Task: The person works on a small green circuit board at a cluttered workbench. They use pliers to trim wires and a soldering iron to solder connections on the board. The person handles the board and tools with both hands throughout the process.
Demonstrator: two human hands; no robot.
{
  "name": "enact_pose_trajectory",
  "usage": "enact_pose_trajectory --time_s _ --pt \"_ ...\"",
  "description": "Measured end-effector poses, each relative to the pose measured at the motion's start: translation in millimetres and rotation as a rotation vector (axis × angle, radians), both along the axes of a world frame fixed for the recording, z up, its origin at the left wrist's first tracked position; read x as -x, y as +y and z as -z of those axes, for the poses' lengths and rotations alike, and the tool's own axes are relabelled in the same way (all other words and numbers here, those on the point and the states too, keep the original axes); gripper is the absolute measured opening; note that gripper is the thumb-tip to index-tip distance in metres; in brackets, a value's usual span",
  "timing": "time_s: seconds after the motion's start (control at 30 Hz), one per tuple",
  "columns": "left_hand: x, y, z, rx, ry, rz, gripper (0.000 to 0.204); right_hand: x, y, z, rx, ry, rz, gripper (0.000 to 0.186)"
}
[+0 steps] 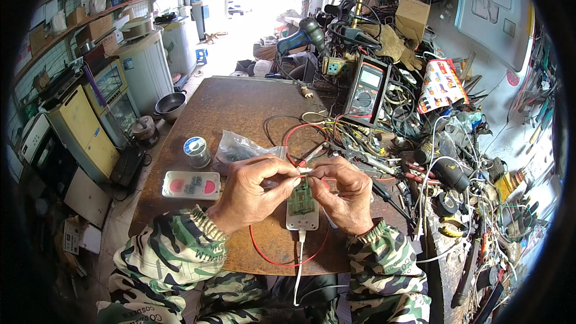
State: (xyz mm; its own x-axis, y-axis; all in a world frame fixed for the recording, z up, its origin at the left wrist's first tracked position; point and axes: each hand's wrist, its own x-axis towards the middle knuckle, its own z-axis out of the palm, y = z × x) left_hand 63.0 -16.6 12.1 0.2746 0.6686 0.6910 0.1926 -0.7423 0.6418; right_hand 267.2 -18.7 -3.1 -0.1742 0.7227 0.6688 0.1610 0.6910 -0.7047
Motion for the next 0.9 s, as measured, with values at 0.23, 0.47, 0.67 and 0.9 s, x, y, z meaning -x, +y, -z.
enact_pose_trajectory --time_s 0.23,0.47,0.67,0.9 --pt "0.5 -0.9 0.0 0.038 -0.007 0.038 0.013 -0.4 -2.6 -3.8 0.004 -0.022 0.006 0.007" --pt "2.1 1.6 1.9 -0.018 0.020 0.028 0.014 -0.4 -3.8 -5.5 -0.016 -0.093 0.016 0.006" --pt "1.5 1.5 3.9 -0.034 0.044 0.034 0.015 -2.2 -3.8 -5.3 -0.047 -0.126 0.012 0.010" --pt "1.0 1.2 5.3 -0.038 0.043 0.037 0.014 -3.9 -4.4 -5.0 -0.041 -0.138 -0.014 0.011"
